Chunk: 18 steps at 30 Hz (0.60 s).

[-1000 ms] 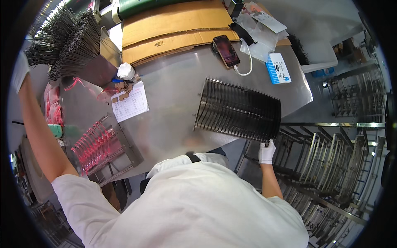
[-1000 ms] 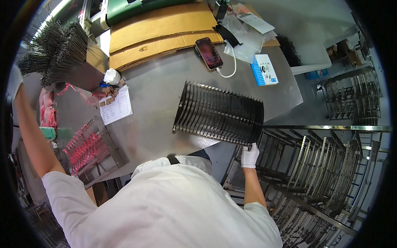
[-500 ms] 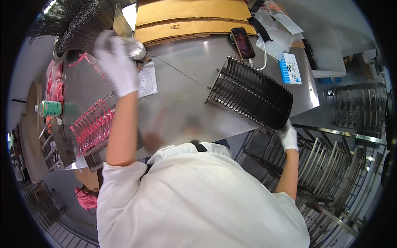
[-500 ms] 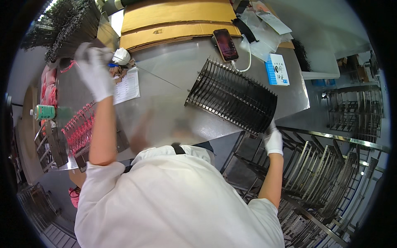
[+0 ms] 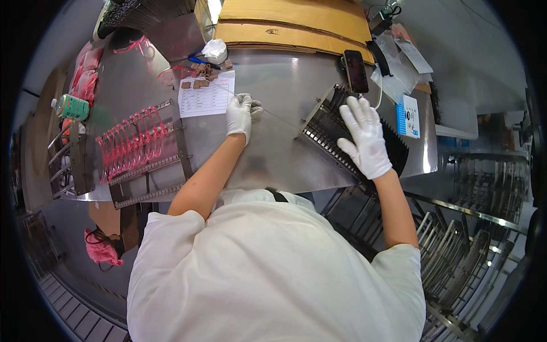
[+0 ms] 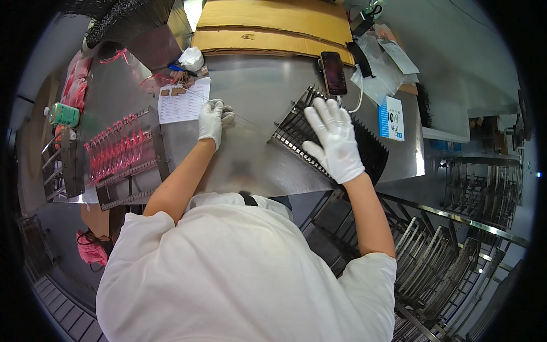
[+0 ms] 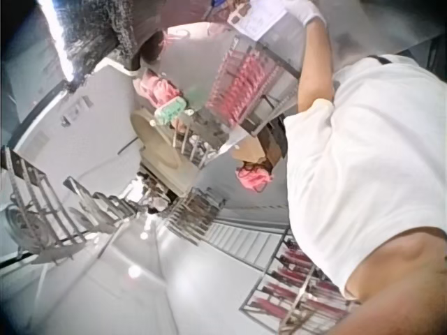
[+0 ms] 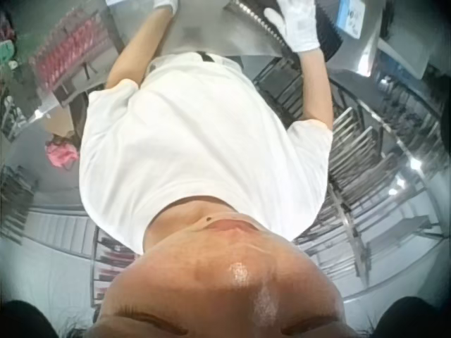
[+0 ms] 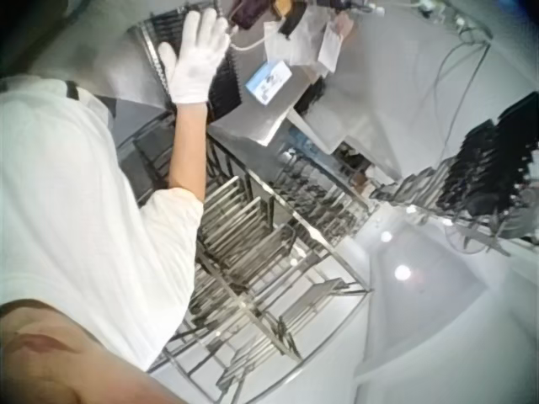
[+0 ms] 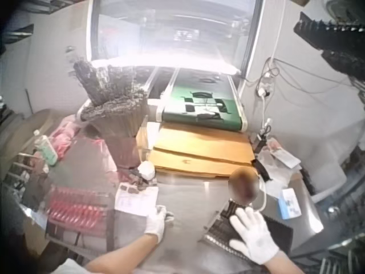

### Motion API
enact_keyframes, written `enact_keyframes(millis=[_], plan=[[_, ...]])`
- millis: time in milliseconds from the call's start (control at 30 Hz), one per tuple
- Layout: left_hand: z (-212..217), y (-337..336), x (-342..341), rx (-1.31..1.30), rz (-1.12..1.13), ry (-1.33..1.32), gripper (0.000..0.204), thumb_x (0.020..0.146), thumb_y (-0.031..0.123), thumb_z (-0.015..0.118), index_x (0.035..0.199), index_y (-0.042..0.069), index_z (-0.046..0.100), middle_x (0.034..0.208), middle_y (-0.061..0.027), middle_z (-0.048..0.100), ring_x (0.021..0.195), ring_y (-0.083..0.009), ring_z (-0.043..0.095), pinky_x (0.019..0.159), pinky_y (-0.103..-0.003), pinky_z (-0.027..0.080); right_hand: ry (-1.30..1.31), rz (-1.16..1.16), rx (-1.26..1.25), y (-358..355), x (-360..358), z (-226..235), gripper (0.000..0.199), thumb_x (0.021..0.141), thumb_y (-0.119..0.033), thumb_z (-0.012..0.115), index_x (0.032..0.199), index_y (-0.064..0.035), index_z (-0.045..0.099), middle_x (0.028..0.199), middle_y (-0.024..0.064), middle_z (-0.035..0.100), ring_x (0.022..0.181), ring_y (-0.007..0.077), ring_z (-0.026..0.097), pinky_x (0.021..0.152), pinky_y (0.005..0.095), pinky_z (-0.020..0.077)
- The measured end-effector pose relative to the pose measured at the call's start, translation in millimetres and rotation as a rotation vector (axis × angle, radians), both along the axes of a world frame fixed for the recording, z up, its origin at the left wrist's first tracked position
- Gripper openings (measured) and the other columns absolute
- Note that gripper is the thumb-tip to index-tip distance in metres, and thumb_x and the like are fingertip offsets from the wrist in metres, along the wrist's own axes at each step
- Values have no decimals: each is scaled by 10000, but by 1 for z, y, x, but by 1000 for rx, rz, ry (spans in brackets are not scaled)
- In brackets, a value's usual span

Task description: The person assembles small black plastic parts onto a metal rack and handles red plastic clips. They place the black parts into slots on the rack, then pick up and manipulate red clips, and later place the rack onto a nearby shelf.

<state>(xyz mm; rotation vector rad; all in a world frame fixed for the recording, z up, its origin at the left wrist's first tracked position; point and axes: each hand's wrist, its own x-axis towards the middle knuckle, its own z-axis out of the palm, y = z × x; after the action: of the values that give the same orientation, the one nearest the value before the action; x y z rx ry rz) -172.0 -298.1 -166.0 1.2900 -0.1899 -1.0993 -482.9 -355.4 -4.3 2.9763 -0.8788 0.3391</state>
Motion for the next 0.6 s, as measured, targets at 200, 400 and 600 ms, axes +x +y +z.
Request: enact_keyframes(millis=[200, 400, 600], plan=[[1, 0, -7, 46, -76, 1, 128, 1066, 158, 544, 1137, 52, 531, 907, -102, 687, 667, -150, 670, 586, -282, 572, 139, 98, 84, -2, 15, -25, 716, 970, -528, 551, 1533, -100, 435, 1604, 144, 397, 1480, 367, 357, 1211, 530, 234], [10, 2, -28, 18, -96, 33, 122, 1027, 119, 615, 1069, 6, 599, 901, -111, 708, 696, -143, 682, 625, -257, 591, 208, 109, 59, -4, 18, -29, 730, 981, -487, 549, 1570, -93, 374, 1630, 148, 352, 1503, 362, 315, 1235, 494, 201], [16, -1, -5, 100, -303, 55, 162, 955, 109, 720, 1055, -12, 679, 941, -111, 741, 752, -154, 715, 662, -250, 605, 180, 117, 16, -3, 19, -32, 713, 978, -498, 557, 1547, -94, 413, 1609, 145, 389, 1492, 355, 342, 1224, 500, 229]])
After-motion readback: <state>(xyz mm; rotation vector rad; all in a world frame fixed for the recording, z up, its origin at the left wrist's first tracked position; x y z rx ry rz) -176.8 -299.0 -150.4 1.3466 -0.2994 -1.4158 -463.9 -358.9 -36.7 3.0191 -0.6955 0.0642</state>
